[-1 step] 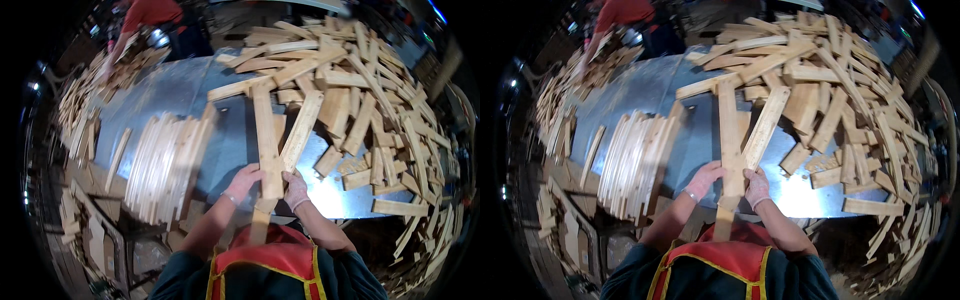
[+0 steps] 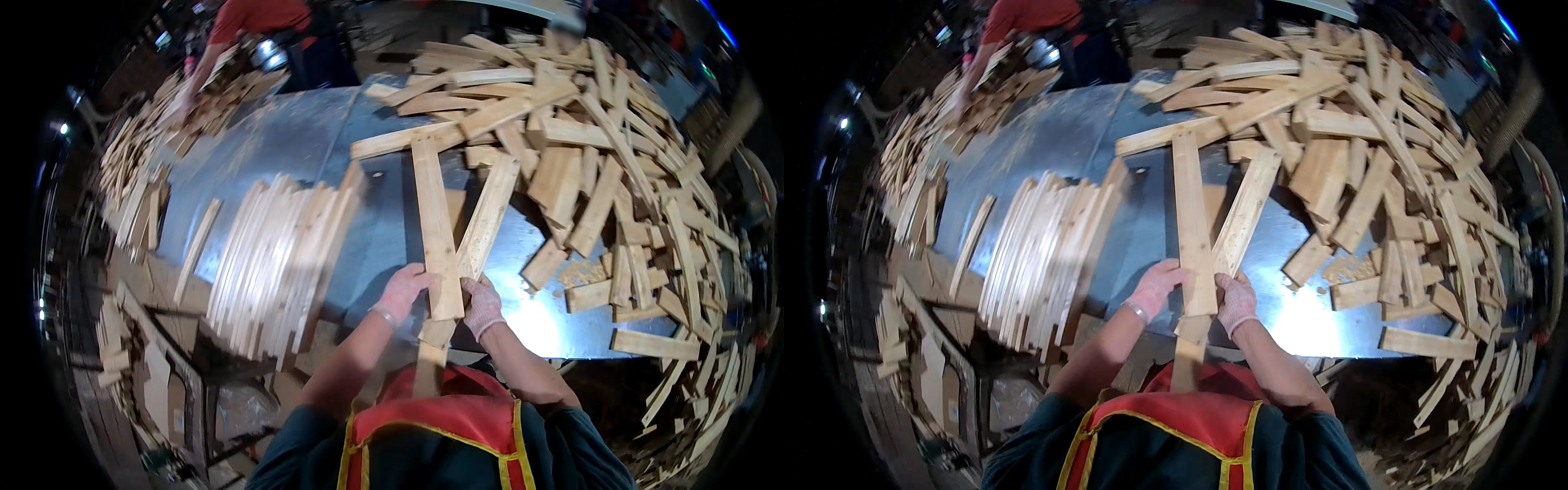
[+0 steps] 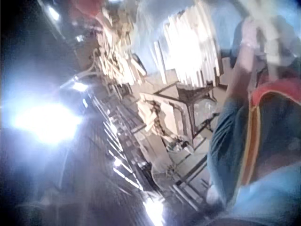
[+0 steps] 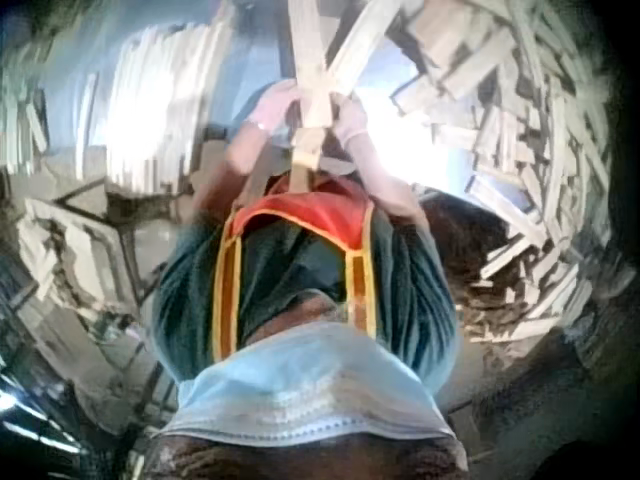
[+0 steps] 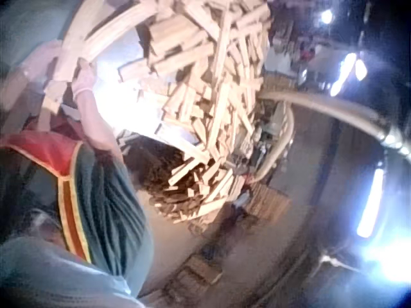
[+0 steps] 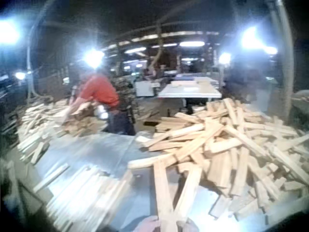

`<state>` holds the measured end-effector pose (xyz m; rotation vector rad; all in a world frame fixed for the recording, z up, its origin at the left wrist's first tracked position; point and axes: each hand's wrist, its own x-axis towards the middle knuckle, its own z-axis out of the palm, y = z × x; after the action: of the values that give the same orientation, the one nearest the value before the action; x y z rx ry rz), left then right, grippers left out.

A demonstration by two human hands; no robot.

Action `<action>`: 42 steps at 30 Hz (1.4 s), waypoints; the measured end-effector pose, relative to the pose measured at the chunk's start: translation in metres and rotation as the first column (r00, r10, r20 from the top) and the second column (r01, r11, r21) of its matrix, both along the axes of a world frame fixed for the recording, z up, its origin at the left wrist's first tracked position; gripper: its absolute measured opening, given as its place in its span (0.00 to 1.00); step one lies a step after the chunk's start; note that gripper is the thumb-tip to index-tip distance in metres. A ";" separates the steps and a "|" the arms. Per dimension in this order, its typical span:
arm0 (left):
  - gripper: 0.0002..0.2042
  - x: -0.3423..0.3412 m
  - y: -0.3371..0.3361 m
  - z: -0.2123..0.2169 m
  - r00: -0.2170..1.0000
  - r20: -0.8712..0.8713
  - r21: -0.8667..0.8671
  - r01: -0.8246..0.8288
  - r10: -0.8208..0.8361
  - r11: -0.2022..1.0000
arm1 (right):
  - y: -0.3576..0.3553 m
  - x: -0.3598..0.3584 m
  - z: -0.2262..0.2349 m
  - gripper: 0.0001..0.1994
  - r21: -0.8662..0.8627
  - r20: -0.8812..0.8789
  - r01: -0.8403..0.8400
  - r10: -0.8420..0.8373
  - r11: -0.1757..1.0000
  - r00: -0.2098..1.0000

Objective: The person sorts wooden planks on a metal table, picking them up from a pile and arranging them into a neat stack. They handle the wood by hand, repeatedly moving pieces from the disorganized pile to the organized stack.

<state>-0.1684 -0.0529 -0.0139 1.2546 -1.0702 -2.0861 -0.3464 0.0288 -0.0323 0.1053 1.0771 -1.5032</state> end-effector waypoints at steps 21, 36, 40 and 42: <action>0.18 0.111 0.041 0.015 0.291 0.773 -0.634 0.327 0.564 0.700 | -0.073 -0.066 0.036 0.30 0.039 -0.650 -0.482 0.389 0.876 0.653; 0.42 -0.081 0.063 0.010 0.372 0.916 -0.374 0.646 0.153 0.666 | -0.144 -0.277 0.016 0.49 0.331 -0.919 0.369 0.208 0.868 0.334; 0.35 -0.036 0.042 -0.040 0.585 0.680 -0.725 0.448 0.442 0.523 | -0.114 -0.316 0.009 0.36 0.095 -0.445 0.064 -0.015 0.993 0.896; 0.35 -0.015 0.022 -0.016 0.748 0.572 -0.703 0.236 0.336 0.671 | -0.085 -0.289 0.040 0.28 -0.016 -0.350 -0.065 0.055 0.998 0.935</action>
<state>-0.1829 -0.0313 -0.0294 1.5364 -1.9083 -0.8483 -0.6353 -0.0557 0.0075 -0.2213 1.3287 -1.5141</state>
